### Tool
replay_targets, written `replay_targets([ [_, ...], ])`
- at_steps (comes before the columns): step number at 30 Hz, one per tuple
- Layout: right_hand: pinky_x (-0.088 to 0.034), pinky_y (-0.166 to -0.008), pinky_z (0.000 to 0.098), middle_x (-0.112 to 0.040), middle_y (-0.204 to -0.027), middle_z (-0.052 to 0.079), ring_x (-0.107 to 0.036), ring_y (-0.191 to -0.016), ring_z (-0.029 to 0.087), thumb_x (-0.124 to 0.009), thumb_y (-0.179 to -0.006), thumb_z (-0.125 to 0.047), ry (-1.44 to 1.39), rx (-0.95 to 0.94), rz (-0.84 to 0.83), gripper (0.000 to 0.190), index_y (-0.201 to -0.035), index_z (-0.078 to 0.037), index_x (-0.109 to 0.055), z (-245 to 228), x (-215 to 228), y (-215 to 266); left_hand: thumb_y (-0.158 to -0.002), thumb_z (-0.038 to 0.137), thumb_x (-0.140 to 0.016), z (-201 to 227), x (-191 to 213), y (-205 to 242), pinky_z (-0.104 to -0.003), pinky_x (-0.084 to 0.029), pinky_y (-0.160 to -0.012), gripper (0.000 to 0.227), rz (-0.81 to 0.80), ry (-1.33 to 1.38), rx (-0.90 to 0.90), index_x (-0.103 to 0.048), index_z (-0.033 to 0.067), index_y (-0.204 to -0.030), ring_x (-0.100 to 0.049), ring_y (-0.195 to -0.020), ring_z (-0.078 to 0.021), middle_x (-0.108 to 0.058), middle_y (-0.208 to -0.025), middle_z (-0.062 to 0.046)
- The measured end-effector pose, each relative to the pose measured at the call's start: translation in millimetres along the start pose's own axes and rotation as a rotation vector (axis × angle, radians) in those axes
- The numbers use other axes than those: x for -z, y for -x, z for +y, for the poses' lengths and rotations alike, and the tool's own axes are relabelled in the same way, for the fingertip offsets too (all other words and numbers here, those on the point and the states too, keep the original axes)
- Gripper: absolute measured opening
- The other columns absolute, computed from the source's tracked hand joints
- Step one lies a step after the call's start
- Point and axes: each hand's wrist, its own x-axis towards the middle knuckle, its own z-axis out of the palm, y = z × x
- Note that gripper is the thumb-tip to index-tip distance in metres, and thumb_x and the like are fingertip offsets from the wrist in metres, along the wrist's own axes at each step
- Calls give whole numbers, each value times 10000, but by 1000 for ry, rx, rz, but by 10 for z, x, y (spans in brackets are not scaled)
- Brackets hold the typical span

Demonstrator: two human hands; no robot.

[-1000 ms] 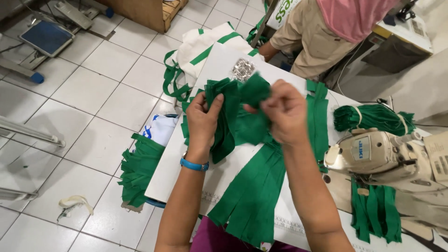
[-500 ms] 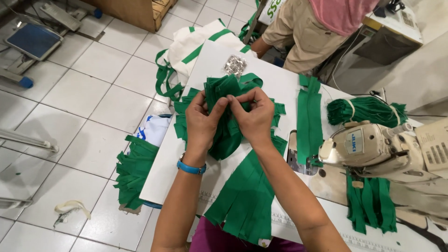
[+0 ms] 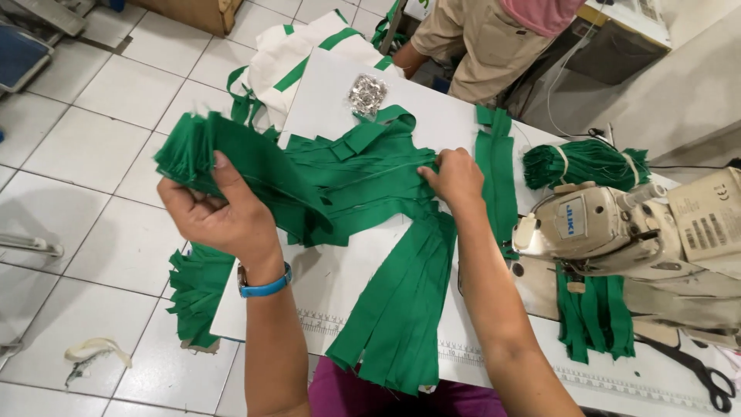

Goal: The person is sorting and aligning green fabric strips on a sewing machine table and occasionally sewing them together.

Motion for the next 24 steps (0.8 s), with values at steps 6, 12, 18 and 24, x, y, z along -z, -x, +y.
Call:
replay_targets([
  [6, -551, -837, 523, -734, -873, 36, -721, -973, 333, -871, -795, -297, -143, -115, 44, 277, -1021, -186, -759, 74, 63, -37, -957, 41, -804, 227, -113, 75, -194, -494, -584, 178, -129, 102, 32, -667, 69, -1068, -620, -612, -57, -614, -699, -23],
  [12, -533, -729, 303, -712, -833, 111, -685, -803, 188, -765, -778, 25, -848, 271, 200, 196, -907, -53, -641, -330, 620, 351, -972, 53, -750, 445, -255, 114, -286, -489, -676, 112, -393, 142, 149, -668, 37, -1046, -591, -781, -118, -609, -797, -67],
  [18, -569, -630, 308, -776, -835, 67, -622, -632, 146, -854, -743, -95, -755, 866, -431, 287, -1011, -110, -752, -917, 1601, 969, -914, 123, -779, 546, -300, 207, -278, -544, -748, 189, -768, 302, 499, -697, 82, -1079, -613, -821, -86, -665, -852, 1],
  [24, -559, -576, 314, -655, -779, 51, -648, -576, 180, -868, -774, -79, -606, 660, -72, 604, -1316, -151, -609, -1164, 1392, 826, -927, 137, -765, 392, -341, 368, -214, -550, -600, 94, -997, 442, 728, -716, 94, -995, -646, -681, -51, -714, -698, -12],
])
